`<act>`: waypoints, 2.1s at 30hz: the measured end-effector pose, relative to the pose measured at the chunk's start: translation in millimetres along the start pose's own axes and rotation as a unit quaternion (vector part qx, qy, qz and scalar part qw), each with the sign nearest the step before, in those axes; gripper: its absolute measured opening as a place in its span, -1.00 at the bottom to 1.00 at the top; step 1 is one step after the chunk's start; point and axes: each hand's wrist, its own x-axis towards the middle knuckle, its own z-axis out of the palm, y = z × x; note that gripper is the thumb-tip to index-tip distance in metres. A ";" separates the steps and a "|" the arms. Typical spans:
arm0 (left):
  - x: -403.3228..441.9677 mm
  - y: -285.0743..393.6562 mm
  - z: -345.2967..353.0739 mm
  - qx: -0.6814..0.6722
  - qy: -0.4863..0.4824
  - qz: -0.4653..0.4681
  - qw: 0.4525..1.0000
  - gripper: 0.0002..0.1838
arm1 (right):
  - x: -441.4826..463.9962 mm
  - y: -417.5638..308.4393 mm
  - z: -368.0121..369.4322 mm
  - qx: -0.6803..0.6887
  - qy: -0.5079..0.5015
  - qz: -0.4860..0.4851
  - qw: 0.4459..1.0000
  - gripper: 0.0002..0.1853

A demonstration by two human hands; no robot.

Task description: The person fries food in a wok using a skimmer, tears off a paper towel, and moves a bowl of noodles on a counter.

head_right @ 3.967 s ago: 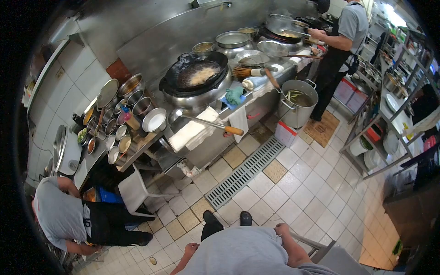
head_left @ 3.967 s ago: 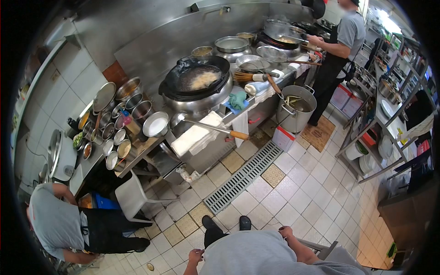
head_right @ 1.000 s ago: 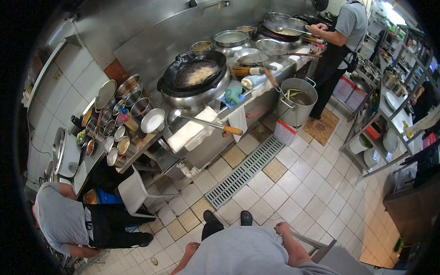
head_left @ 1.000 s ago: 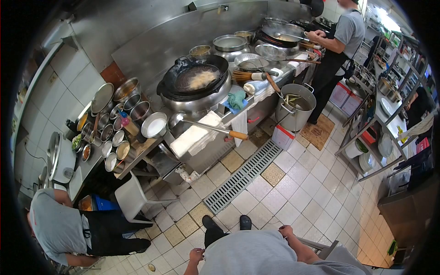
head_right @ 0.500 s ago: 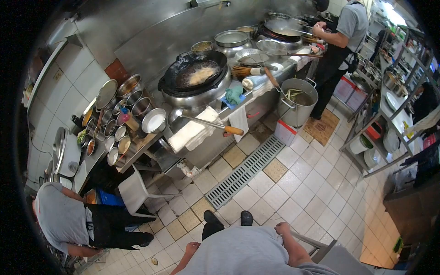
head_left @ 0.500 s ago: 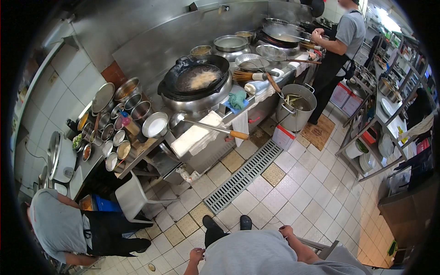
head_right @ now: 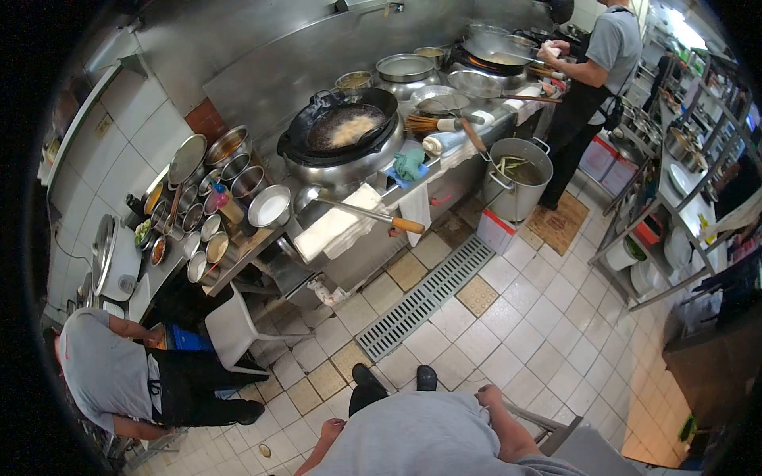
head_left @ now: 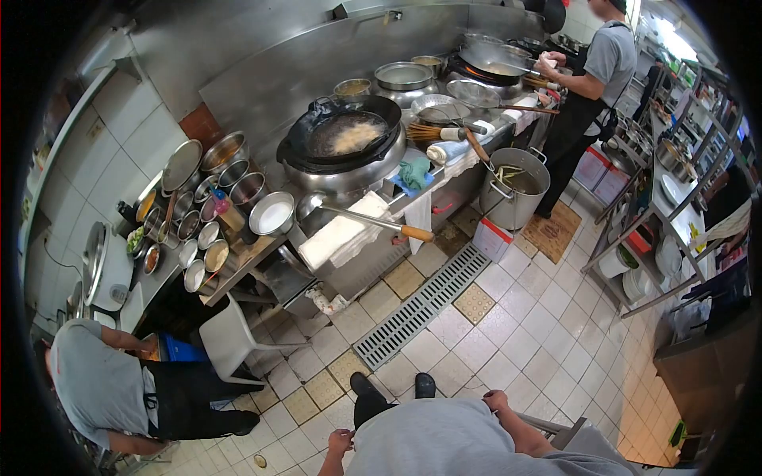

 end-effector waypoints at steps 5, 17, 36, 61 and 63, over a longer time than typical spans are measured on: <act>3.4 -4.9 0.5 0.010 -0.002 0.018 1.000 -0.68 | -11.0 -11.5 -8.9 0.024 -0.017 0.020 0.999 -0.68; -1.1 3.5 -4.7 0.020 -0.007 0.020 1.000 -0.69 | -19.7 -20.2 -18.0 0.031 -0.024 0.008 0.999 -0.64; 1.8 4.0 -4.7 0.011 -0.012 0.004 1.000 -0.67 | -21.1 -21.2 -18.9 0.027 -0.026 0.020 0.999 -0.67; -3.7 3.0 -3.6 0.008 -0.004 0.014 1.000 -0.69 | 5.8 10.6 9.7 -0.009 0.017 -0.015 1.000 -0.72; -4.0 3.4 -3.8 0.009 -0.005 0.013 1.000 -0.70 | 9.1 14.2 13.2 -0.016 0.023 -0.023 0.999 -0.72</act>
